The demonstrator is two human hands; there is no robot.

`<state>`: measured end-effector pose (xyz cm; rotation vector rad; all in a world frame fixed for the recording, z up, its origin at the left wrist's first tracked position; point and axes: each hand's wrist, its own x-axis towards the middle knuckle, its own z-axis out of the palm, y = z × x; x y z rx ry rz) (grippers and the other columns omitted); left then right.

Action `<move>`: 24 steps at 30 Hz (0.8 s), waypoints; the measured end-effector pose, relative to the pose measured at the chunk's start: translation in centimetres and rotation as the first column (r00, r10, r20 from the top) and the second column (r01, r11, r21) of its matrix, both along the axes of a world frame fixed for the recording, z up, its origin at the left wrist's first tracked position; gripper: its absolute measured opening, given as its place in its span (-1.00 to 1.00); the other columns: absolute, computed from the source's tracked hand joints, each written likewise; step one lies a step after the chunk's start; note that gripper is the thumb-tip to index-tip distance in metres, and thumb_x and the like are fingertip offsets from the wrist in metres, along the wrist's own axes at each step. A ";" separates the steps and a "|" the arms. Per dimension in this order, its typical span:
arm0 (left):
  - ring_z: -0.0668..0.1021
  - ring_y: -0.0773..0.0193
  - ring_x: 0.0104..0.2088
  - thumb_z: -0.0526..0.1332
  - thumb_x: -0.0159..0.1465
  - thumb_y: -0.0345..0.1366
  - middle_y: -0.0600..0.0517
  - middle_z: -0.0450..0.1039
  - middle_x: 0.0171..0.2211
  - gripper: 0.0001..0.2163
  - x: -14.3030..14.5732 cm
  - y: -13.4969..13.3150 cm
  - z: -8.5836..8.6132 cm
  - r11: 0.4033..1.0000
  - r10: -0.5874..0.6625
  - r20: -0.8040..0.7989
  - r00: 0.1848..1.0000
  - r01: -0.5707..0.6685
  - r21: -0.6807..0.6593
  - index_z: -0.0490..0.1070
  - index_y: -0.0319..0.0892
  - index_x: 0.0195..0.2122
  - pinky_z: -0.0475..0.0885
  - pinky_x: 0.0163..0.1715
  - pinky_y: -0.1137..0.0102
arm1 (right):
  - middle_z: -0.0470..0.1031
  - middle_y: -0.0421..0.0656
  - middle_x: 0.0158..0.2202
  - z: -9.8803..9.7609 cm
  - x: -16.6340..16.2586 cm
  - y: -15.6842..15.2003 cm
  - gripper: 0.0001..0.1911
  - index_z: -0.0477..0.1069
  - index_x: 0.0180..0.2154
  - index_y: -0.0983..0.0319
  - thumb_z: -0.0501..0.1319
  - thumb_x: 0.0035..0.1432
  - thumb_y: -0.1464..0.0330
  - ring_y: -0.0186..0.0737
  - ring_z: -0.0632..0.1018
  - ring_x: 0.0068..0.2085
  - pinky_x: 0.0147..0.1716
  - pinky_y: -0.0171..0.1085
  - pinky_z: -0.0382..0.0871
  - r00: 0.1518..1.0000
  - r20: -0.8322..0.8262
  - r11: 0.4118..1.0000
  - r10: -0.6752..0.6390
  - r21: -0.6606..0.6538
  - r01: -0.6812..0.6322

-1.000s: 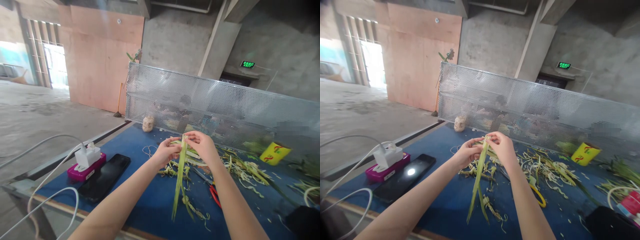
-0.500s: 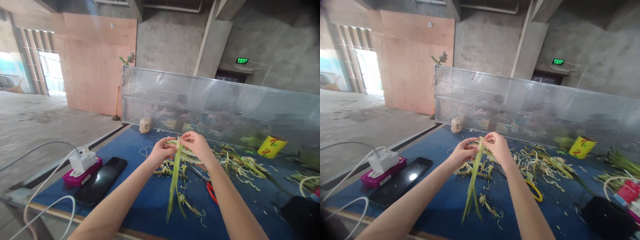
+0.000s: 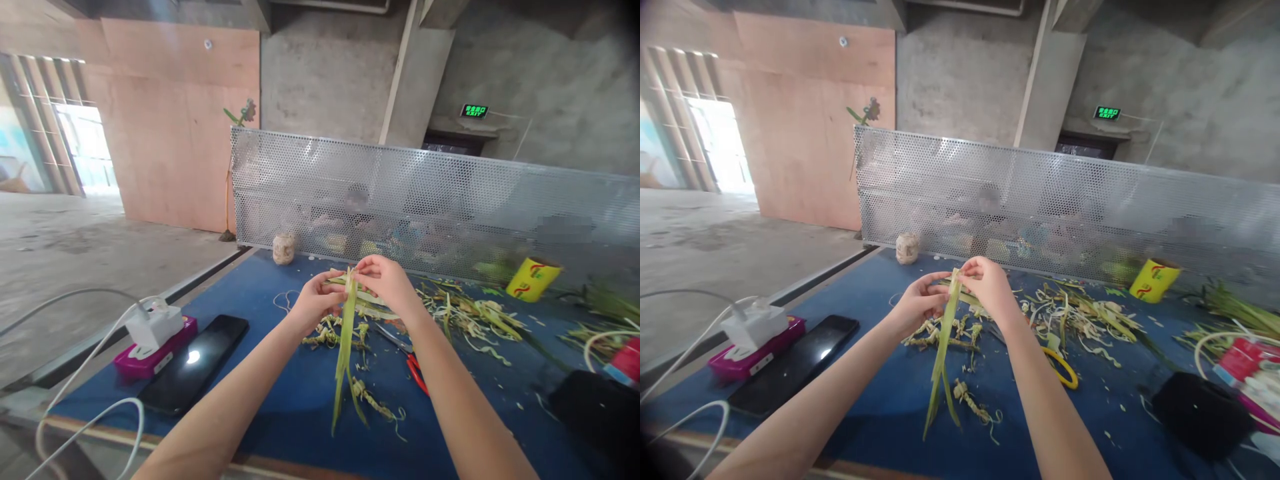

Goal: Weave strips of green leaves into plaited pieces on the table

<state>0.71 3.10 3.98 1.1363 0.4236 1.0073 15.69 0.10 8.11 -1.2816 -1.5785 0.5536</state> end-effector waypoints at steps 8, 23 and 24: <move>0.36 0.53 -0.72 0.38 -0.16 -0.42 0.06 0.48 -0.51 -0.52 0.0 -0.3 0.2 1.000 -0.004 -0.009 1.000 0.004 0.015 0.30 -0.26 -0.18 0.22 -0.72 0.56 | 0.42 -0.24 -0.56 0.1 0.4 0.0 -0.86 0.28 -0.48 0.24 0.22 -0.11 0.34 -0.39 0.40 -0.60 -0.63 -0.37 0.25 1.000 0.014 0.999 -0.025 -0.030 0.026; 0.32 0.56 -0.75 0.35 -0.10 -0.41 0.05 0.48 -0.50 -0.56 0.0 -0.3 0.4 0.998 -0.020 -0.047 0.999 0.023 0.054 0.29 -0.26 -0.17 0.20 -0.74 0.56 | 0.44 -0.24 -0.60 1.0 1.3 -0.7 -0.85 0.29 -0.48 0.24 0.22 -0.09 0.31 -0.43 0.35 -0.67 -0.63 -0.36 0.29 1.000 -0.007 0.999 -0.024 -0.033 0.024; 0.32 0.56 -0.75 0.35 -0.11 -0.41 0.05 0.48 -0.50 -0.56 0.0 -0.4 0.4 0.998 -0.018 -0.051 0.999 0.021 0.059 0.29 -0.26 -0.17 0.20 -0.74 0.56 | 0.44 -0.24 -0.60 1.0 1.3 -0.7 -0.85 0.29 -0.49 0.24 0.22 -0.09 0.31 -0.42 0.37 -0.67 -0.62 -0.35 0.30 1.000 -0.004 0.999 -0.022 -0.033 0.022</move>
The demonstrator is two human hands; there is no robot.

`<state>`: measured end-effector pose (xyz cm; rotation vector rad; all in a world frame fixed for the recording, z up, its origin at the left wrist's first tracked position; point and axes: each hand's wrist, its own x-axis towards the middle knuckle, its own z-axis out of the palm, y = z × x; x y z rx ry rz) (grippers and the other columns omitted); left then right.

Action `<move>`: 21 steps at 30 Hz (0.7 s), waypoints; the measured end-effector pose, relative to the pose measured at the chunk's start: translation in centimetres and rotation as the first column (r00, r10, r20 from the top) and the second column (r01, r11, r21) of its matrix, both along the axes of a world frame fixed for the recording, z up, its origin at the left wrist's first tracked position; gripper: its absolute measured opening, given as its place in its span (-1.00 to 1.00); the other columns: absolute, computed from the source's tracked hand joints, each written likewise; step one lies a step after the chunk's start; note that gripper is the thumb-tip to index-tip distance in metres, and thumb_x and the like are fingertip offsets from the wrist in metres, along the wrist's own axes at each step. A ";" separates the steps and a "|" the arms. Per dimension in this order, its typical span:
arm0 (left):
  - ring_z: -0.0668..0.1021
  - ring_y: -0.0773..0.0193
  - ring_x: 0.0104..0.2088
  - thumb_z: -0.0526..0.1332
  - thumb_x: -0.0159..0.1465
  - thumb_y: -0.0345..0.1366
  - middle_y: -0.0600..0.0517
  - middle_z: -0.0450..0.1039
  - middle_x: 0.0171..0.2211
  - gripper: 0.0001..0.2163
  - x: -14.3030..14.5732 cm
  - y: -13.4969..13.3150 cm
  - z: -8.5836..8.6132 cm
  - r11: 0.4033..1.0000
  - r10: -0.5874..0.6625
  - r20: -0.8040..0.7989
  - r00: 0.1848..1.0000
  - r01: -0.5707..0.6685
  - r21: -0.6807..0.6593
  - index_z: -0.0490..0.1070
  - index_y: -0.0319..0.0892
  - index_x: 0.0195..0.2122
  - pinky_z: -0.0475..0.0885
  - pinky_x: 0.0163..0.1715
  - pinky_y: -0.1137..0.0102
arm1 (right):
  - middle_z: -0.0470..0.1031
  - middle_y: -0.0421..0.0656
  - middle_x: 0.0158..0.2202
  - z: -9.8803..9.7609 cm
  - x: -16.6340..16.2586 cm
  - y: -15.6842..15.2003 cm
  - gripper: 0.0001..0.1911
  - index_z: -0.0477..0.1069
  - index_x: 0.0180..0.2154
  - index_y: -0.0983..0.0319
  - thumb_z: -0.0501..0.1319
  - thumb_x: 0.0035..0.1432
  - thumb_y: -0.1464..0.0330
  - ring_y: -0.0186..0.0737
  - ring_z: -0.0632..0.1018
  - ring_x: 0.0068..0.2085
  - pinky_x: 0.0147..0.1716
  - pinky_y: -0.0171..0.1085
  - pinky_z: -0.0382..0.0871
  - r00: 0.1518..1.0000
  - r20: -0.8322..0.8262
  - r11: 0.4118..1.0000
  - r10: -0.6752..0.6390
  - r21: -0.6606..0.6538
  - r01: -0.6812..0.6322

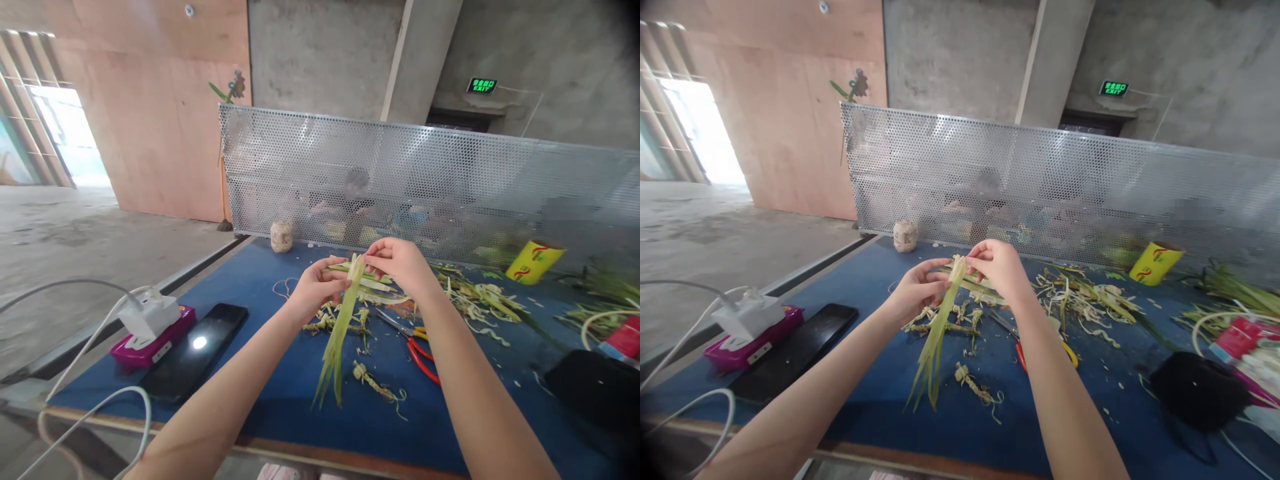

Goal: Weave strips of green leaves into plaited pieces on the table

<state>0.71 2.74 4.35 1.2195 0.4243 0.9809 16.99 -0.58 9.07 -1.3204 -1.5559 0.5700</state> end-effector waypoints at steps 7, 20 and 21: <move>0.33 0.54 -0.73 0.33 -0.06 -0.39 0.04 0.48 -0.51 -0.61 0.1 -0.1 0.1 0.995 0.101 -0.018 0.995 -0.102 -0.022 0.31 -0.27 -0.17 0.25 -0.70 0.55 | 0.51 -0.19 -0.55 0.2 -0.6 -0.4 -0.88 0.30 -0.51 0.23 0.22 -0.09 0.34 -0.30 0.49 -0.55 -0.57 -0.33 0.34 0.991 0.052 0.989 -0.122 0.091 0.117; 0.35 0.55 -0.74 0.33 -0.06 -0.43 0.01 0.48 -0.49 -0.60 0.1 0.2 -0.1 0.993 0.091 0.052 0.994 -0.087 -0.079 0.30 -0.30 -0.17 0.26 -0.71 0.55 | 0.56 -0.08 -0.30 0.0 -1.6 -0.6 -0.56 0.39 -0.09 0.25 0.24 -0.07 0.29 -0.15 0.56 -0.30 -0.31 -0.17 0.48 0.992 -0.103 0.984 -0.078 0.154 0.093; 0.36 0.53 -0.73 0.33 -0.07 -0.43 0.01 0.49 -0.48 -0.59 0.1 0.2 -0.2 0.994 0.088 0.058 0.994 -0.084 -0.068 0.30 -0.30 -0.16 0.28 -0.71 0.55 | 0.56 -0.07 -0.29 0.0 -1.7 -0.5 -0.56 0.38 -0.09 0.26 0.24 -0.07 0.30 -0.14 0.56 -0.29 -0.33 -0.18 0.49 0.988 -0.141 0.986 -0.062 0.146 0.083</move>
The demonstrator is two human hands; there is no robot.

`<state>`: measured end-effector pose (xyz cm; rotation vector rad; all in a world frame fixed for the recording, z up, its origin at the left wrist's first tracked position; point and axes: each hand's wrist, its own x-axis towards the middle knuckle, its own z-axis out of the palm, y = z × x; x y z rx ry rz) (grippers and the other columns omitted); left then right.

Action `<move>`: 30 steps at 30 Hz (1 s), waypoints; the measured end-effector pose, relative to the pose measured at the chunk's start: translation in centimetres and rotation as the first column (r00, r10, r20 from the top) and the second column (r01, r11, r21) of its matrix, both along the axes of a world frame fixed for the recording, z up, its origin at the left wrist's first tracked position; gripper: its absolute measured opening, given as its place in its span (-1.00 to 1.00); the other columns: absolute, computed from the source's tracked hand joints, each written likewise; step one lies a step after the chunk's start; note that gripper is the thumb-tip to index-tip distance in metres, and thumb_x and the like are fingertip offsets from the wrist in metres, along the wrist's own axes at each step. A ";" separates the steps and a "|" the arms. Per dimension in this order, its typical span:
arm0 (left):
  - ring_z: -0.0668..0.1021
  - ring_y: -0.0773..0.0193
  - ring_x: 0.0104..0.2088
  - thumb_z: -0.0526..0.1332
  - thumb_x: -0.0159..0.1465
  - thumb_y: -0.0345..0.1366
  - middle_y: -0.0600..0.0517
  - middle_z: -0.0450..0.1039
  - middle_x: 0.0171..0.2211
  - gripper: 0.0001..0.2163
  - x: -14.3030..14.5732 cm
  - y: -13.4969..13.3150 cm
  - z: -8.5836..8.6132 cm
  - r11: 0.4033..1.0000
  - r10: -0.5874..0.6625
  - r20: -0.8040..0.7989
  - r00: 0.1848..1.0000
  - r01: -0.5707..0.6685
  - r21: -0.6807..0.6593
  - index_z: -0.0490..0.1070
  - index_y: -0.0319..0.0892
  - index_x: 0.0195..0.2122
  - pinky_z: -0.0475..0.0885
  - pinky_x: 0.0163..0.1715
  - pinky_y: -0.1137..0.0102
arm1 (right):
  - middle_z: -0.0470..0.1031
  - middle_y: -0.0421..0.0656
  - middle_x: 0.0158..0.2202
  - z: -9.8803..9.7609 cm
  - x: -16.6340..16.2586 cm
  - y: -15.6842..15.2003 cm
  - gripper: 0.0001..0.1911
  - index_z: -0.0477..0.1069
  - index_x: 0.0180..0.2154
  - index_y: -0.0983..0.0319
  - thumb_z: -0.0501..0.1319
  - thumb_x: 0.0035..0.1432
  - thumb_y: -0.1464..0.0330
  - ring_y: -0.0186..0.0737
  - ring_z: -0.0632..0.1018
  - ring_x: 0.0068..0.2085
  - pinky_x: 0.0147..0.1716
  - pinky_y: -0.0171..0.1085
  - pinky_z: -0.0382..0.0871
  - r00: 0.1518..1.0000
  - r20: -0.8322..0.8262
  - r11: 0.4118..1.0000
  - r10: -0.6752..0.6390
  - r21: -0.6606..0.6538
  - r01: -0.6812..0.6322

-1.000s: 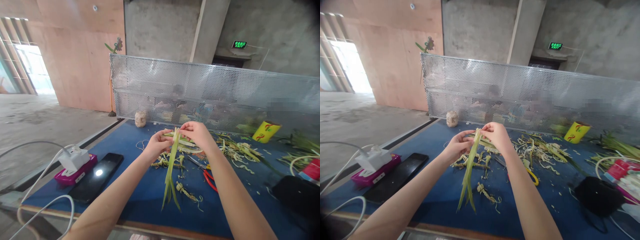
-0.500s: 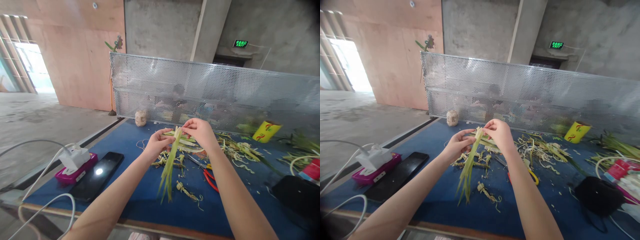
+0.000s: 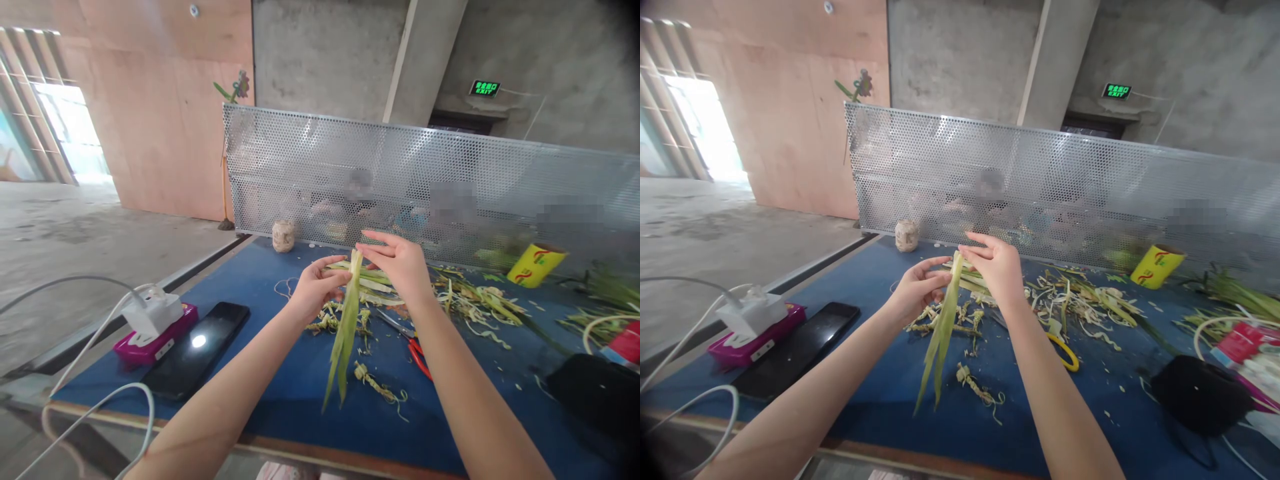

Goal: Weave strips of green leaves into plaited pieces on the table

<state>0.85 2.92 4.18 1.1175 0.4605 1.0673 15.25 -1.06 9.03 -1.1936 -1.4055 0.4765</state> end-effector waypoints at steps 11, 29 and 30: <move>0.51 0.34 -0.51 0.29 -0.02 -0.40 -0.01 0.47 -0.51 -0.63 0.2 -0.2 0.1 0.997 0.063 -0.016 0.998 -0.062 0.044 0.31 -0.30 -0.16 0.33 -0.69 0.56 | 0.53 -0.10 -0.33 -1.0 -0.5 1.2 -0.66 0.36 -0.25 0.27 0.29 -0.18 0.40 -0.23 0.56 -0.35 -0.26 -0.19 0.46 0.991 -0.133 0.992 0.030 0.129 -0.012; 0.44 0.45 -0.60 0.26 0.00 -0.37 0.03 0.47 -0.51 -0.66 0.2 -0.8 0.5 0.973 0.165 -0.114 0.980 -0.143 0.180 0.30 -0.27 -0.18 0.22 -0.73 0.60 | 0.45 -0.21 -0.49 -1.4 -0.7 1.4 -0.74 0.29 -0.37 0.24 0.29 -0.18 0.39 -0.23 0.55 -0.40 -0.33 -0.18 0.47 0.981 -0.164 0.988 0.101 0.132 -0.080; 0.46 0.43 -0.58 0.26 0.02 -0.34 0.03 0.48 -0.51 -0.64 0.2 -0.9 0.6 0.972 0.166 -0.115 0.979 -0.142 0.189 0.28 -0.27 -0.14 0.24 -0.71 0.60 | 0.45 -0.22 -0.49 -1.4 -0.7 1.4 -0.74 0.29 -0.38 0.24 0.29 -0.18 0.40 -0.24 0.54 -0.42 -0.33 -0.18 0.47 0.985 -0.155 0.987 0.080 0.154 -0.056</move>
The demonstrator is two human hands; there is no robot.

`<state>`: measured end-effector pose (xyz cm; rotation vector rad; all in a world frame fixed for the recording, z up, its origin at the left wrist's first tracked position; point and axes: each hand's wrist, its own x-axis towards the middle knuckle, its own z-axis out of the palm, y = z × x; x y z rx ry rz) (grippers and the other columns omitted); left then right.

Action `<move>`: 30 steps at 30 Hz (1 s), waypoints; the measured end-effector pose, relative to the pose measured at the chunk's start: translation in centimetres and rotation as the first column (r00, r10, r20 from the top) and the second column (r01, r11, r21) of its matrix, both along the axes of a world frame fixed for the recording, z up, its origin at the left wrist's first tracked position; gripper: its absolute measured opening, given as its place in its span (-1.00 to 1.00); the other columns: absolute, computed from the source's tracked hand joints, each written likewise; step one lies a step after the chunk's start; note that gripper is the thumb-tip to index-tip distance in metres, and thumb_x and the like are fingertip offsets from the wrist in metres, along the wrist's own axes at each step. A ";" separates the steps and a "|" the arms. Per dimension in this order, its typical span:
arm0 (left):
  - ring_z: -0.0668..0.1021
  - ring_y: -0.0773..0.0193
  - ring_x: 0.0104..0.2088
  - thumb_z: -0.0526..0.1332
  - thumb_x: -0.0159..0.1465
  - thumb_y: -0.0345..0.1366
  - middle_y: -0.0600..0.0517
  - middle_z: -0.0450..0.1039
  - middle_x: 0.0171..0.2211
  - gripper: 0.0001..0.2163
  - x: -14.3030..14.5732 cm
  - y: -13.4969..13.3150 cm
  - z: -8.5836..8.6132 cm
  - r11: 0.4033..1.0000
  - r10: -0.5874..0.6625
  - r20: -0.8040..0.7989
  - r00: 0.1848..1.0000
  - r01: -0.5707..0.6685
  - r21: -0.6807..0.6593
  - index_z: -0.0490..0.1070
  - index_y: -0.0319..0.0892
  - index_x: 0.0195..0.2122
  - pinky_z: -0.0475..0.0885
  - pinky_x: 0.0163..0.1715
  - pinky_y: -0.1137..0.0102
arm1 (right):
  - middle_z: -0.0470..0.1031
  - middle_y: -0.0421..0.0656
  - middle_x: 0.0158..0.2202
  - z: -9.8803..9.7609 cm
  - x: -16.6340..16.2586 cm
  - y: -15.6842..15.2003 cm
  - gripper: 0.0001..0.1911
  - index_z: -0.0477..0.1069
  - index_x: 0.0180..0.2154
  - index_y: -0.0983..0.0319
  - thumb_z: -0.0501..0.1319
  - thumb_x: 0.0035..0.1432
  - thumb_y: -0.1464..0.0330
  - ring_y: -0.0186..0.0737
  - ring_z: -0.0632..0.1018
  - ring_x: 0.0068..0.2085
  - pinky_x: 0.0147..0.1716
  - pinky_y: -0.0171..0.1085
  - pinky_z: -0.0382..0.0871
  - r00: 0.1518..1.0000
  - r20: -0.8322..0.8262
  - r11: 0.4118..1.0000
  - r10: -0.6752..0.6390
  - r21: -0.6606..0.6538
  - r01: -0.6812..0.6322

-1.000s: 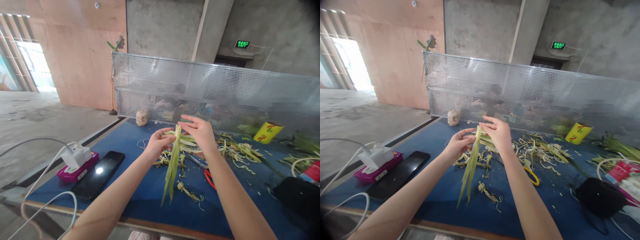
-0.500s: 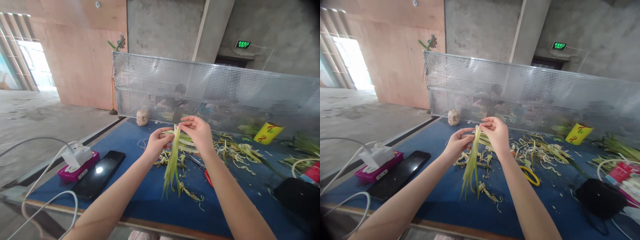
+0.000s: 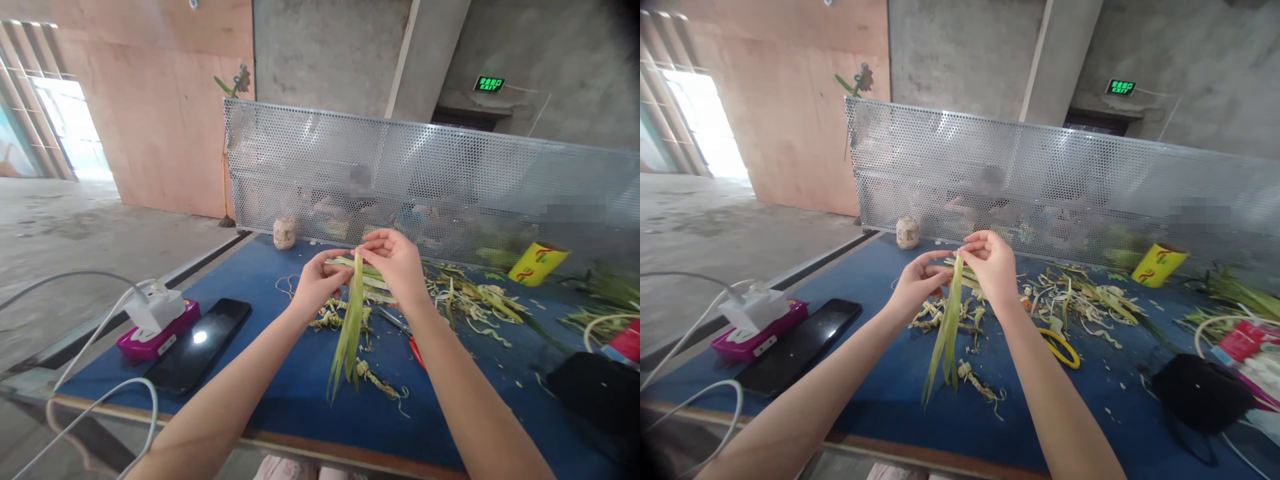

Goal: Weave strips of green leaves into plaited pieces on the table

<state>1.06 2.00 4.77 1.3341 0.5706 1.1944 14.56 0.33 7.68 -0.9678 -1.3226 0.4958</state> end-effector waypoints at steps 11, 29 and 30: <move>0.55 0.23 -0.25 0.20 0.11 -0.28 -0.08 0.53 -0.29 -0.60 0.3 -0.5 -0.5 0.953 -0.231 -0.176 0.957 0.259 0.155 0.29 -0.25 -0.01 0.41 -0.19 0.33 | 0.42 -0.19 -0.30 0.8 -0.4 -0.5 -0.71 0.26 -0.31 0.20 0.28 -0.14 0.39 -0.27 0.55 -0.33 -0.26 -0.23 0.45 0.989 -0.144 0.985 -0.011 0.167 0.035; 0.51 0.26 -0.18 0.08 0.18 -0.25 -0.11 0.50 -0.25 -0.63 -3.4 2.1 2.0 0.866 0.250 -0.150 0.956 -0.151 0.477 0.23 -0.25 0.02 0.39 -0.17 0.36 | 0.16 -0.30 -0.58 1.7 0.1 -1.6 -0.82 0.32 -0.32 0.16 0.06 0.10 0.21 -0.42 0.32 -0.58 -0.54 -0.31 0.33 0.991 -0.028 0.984 0.133 0.126 -0.128; 0.51 0.27 -0.18 0.10 0.17 -0.28 -0.09 0.50 -0.25 -0.61 -4.1 3.0 1.8 0.822 0.365 -0.233 0.902 -0.194 0.536 0.20 -0.24 0.03 0.36 -0.15 0.37 | 0.12 -0.30 -0.59 1.8 0.3 -1.6 -0.81 0.31 -0.32 0.15 0.05 0.11 0.20 -0.43 0.26 -0.61 -0.59 -0.33 0.27 0.996 -0.018 0.984 0.090 0.158 -0.086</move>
